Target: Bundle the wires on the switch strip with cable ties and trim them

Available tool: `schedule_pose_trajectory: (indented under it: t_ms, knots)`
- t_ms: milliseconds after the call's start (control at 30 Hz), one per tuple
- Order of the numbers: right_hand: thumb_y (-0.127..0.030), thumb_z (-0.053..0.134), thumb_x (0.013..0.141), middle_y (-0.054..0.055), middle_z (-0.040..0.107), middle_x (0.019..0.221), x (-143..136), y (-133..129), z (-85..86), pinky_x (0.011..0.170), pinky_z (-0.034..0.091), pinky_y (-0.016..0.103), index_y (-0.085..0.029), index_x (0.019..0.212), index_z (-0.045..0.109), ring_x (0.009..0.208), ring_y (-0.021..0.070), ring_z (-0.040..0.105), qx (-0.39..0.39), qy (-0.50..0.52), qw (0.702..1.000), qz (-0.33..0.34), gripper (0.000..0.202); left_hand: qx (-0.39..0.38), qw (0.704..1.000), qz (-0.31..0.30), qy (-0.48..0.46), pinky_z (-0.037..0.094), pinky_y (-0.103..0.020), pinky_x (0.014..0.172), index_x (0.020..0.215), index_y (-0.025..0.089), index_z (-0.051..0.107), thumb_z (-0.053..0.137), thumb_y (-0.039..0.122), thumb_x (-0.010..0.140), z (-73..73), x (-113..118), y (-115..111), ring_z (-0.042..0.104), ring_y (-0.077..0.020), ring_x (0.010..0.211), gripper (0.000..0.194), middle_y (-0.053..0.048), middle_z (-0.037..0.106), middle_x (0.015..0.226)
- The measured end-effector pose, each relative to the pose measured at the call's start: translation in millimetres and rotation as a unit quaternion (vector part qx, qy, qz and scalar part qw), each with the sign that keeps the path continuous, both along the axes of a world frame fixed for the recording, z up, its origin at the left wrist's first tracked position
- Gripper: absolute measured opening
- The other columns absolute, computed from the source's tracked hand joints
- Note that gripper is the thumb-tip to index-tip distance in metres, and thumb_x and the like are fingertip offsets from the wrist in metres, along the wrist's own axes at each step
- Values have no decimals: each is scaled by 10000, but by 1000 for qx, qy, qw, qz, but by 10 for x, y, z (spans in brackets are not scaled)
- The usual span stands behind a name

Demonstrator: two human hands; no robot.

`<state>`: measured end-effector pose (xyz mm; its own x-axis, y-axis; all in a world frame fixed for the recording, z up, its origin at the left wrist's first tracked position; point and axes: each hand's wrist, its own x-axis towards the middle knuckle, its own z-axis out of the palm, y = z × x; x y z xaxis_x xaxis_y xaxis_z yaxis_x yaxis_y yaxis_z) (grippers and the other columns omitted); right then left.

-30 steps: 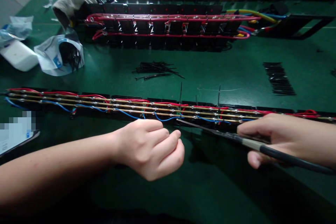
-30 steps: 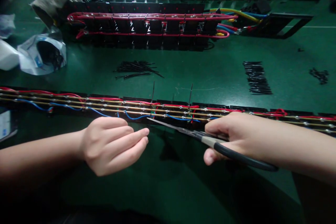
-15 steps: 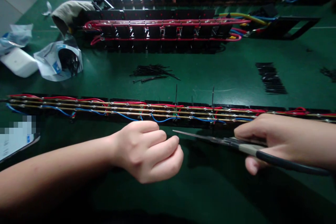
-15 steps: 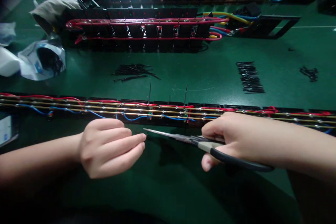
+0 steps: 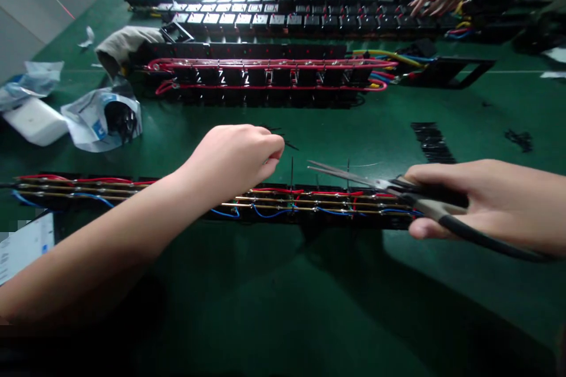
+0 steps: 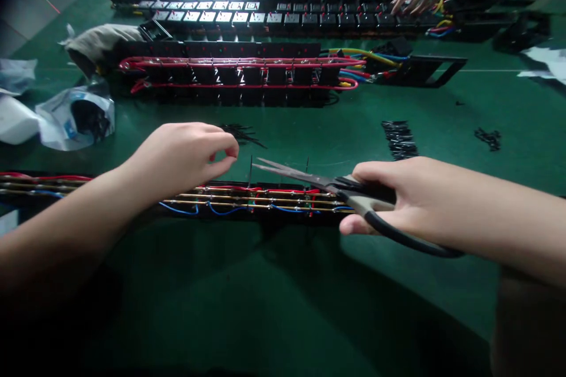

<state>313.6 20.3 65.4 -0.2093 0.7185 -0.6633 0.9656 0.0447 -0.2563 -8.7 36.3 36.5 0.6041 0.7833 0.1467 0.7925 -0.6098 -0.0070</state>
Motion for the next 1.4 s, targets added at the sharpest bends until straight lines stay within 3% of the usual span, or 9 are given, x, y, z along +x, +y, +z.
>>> schedule_pose_trajectory:
  t_ms: [67, 167, 333, 533, 700, 800, 900, 1033, 1400]
  knots:
    - [-801, 641, 579, 76, 691, 755, -119, 63, 55, 527, 440, 371, -282, 884, 700, 629, 279, 623, -4, -64, 998, 26, 605, -64, 997, 20, 39, 364, -258, 549, 806, 229, 704, 545, 234, 842, 29, 66, 117, 650, -190, 701, 163, -7, 730, 821]
    - [-792, 664, 592, 89, 716, 782, -218, 130, 107, 534, 436, 369, -277, 835, 729, 649, 287, 639, -1, -111, 992, 56, 573, -93, 992, 48, 66, 319, -253, 521, 813, 230, 704, 550, 253, 815, 12, 93, 222, 584, -165, 598, 156, -13, 702, 728]
    - [-798, 590, 703, 69, 714, 762, -242, 123, 61, 526, 422, 343, -262, 873, 737, 624, 248, 634, -16, -49, 994, 91, 581, -136, 989, 32, 56, 375, -261, 576, 888, 227, 692, 518, 268, 850, -158, 54, 251, 646, -195, 733, 183, -25, 742, 877]
    - [-786, 625, 691, 46, 675, 674, -237, 145, -52, 478, 368, 315, -243, 810, 726, 570, 218, 590, -40, -27, 994, 98, 565, -208, 978, 25, 19, 427, -287, 663, 896, 227, 713, 531, 271, 849, -252, 75, 293, 661, -205, 821, 194, -27, 750, 932]
    - [-809, 589, 699, 24, 675, 695, -182, 188, -116, 522, 385, 311, -261, 840, 714, 601, 196, 570, -66, -35, 993, 96, 579, -249, 965, 6, -86, 445, -273, 712, 907, 201, 744, 540, 295, 897, -230, 54, 317, 658, -167, 792, 225, -21, 754, 905]
    - [-811, 574, 714, 16, 686, 721, -160, 196, -146, 535, 387, 307, -271, 884, 711, 610, 189, 567, -71, -36, 992, 101, 582, -317, 931, -11, -183, 453, -237, 675, 920, 187, 749, 474, 399, 971, -189, 50, 302, 666, -136, 777, 351, -6, 752, 875]
    - [-804, 580, 713, 7, 674, 699, -173, 196, -166, 527, 369, 303, -275, 858, 706, 593, 179, 542, -70, -36, 991, 106, 562, -365, 907, -27, -206, 448, -217, 631, 912, 192, 751, 578, 414, 925, -157, 54, 287, 658, -121, 751, 281, 21, 740, 832]
    - [-775, 591, 712, 3, 655, 661, -197, 181, -171, 507, 344, 298, -274, 825, 701, 572, 169, 507, -65, -33, 992, 102, 525, -367, 898, -26, -241, 443, -212, 601, 821, 183, 737, 672, 329, 857, -145, 57, 282, 624, -101, 674, 165, 43, 708, 734]
    - [-860, 544, 675, 18, 650, 635, -233, 199, -170, 500, 332, 298, -263, 798, 712, 543, 161, 486, -50, -24, 993, 108, 632, -342, 904, -33, -256, 440, -235, 605, 802, 172, 728, 669, 321, 852, -169, 53, 288, 616, -107, 672, 168, 32, 701, 730]
